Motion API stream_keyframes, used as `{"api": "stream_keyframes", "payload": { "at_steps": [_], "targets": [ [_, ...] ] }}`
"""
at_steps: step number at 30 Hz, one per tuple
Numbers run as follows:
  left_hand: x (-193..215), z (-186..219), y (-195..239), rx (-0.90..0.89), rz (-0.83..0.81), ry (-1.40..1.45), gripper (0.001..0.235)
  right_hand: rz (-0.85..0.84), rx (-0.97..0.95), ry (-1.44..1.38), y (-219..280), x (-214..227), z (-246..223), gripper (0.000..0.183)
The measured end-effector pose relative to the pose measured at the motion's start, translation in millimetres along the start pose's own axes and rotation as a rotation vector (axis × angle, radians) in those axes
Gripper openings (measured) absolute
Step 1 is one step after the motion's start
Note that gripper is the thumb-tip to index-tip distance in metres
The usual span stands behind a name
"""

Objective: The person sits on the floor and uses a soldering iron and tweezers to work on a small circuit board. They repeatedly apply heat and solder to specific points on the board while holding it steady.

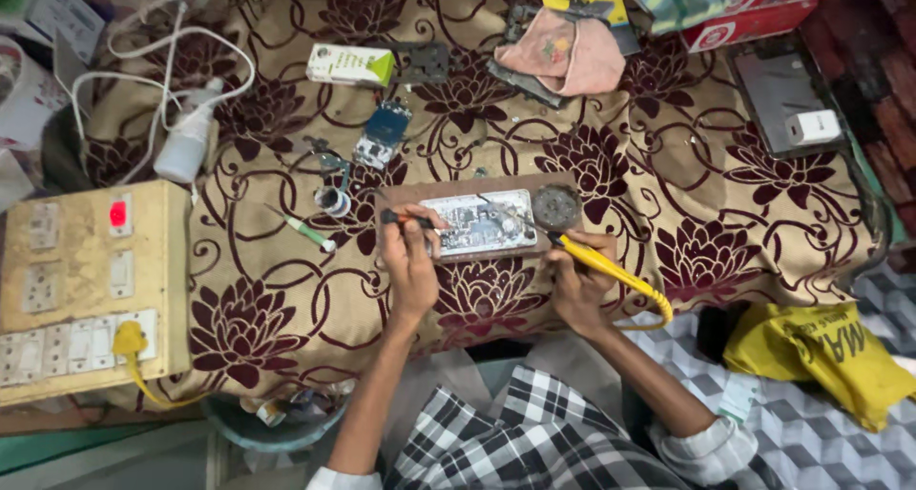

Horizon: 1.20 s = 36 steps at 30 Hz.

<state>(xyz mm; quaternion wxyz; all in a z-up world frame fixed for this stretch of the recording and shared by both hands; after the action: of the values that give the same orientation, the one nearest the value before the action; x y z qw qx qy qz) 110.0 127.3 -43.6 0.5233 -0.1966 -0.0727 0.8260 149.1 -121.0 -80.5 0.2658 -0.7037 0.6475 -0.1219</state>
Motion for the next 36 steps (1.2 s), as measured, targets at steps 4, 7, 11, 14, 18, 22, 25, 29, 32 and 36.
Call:
{"api": "stream_keyframes", "payload": {
  "at_steps": [4,7,11,14,18,22,25,29,32,36],
  "targets": [
    [5,-1,1,-0.035,0.012,-0.046,0.038,-0.029,0.013,0.053,-4,-1,0,0.025],
    [-1,-4,4,-0.077,-0.029,-0.051,0.038,-0.015,0.030,0.083,-2,5,3,0.026],
    [1,-6,7,0.031,-0.014,-0.021,0.032,0.090,-0.012,-0.012,-2,7,11,0.029],
    [-1,-4,5,0.007,0.009,-0.047,0.030,0.145,-0.032,-0.058,-6,10,14,0.028],
    [2,-5,1,-0.030,0.053,-0.079,0.030,0.140,-0.025,-0.025,-7,12,14,0.028],
    [1,-5,-1,-0.069,0.059,-0.189,0.029,0.079,-0.002,-0.060,-8,10,13,0.029],
    [-1,-3,4,-0.074,0.023,-0.172,0.026,0.086,-0.022,-0.068,-5,9,14,0.030],
    [-5,0,10,-0.056,0.013,-0.155,0.025,0.097,-0.002,-0.105,-5,9,16,0.032],
    [-11,6,14,-0.074,0.016,-0.168,0.025,0.081,-0.044,-0.123,-6,9,18,0.029],
    [-20,14,11,-0.126,0.028,-0.258,0.027,0.082,-0.044,-0.153,-7,8,20,0.029]
  ]
}}
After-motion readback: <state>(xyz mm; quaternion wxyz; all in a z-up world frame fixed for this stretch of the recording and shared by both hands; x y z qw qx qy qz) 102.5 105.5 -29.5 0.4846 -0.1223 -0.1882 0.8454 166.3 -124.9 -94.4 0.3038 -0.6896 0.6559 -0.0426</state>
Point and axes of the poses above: each hand's wrist, its own y-axis away from the middle knuckle, its own x-axis out of the back of the hand, z = x × y, the point moved 5 cm from there along -y, towards the middle knuckle, and after that the axes turned 4 degrees about x, right-handed, at the moved point
